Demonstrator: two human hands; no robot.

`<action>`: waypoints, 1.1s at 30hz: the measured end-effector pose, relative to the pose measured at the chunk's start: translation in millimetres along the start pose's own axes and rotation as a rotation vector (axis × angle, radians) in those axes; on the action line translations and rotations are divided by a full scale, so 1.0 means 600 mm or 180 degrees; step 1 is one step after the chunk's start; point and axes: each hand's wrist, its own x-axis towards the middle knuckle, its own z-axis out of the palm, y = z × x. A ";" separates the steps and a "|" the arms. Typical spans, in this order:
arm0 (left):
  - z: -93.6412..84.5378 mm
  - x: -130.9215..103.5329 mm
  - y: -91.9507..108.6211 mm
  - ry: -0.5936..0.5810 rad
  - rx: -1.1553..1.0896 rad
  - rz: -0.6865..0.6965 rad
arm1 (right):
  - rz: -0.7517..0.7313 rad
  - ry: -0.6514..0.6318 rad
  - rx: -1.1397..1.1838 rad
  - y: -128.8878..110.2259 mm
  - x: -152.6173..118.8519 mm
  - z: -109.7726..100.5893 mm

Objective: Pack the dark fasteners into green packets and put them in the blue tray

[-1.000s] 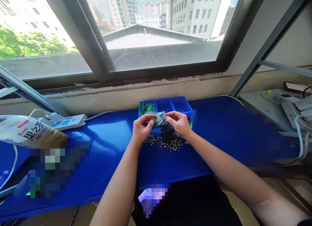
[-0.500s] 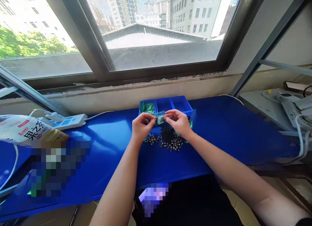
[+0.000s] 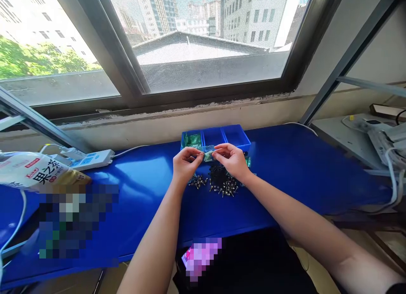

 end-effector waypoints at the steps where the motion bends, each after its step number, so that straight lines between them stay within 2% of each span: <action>1: -0.001 0.000 0.001 0.0014 0.0036 0.0006 | -0.0020 0.0012 -0.0055 0.001 0.000 -0.001; 14: -0.008 0.001 -0.007 -0.0007 0.0267 0.0068 | -0.0135 0.0112 -0.0743 -0.009 0.001 -0.009; 17: -0.009 0.001 -0.012 0.0001 0.0426 0.0143 | -0.0104 0.0053 -0.0600 -0.008 0.002 -0.008; 22: -0.009 0.002 -0.009 0.0009 0.0500 0.0209 | 0.0225 -0.0121 -0.0078 -0.002 0.003 -0.006; 27: -0.010 0.004 -0.006 0.0034 0.0429 0.0281 | 0.0204 -0.0176 -0.0032 -0.005 0.004 -0.008; 33: -0.010 0.000 -0.007 -0.0190 0.0421 0.0286 | 0.0163 -0.0086 -0.0186 -0.003 0.004 -0.010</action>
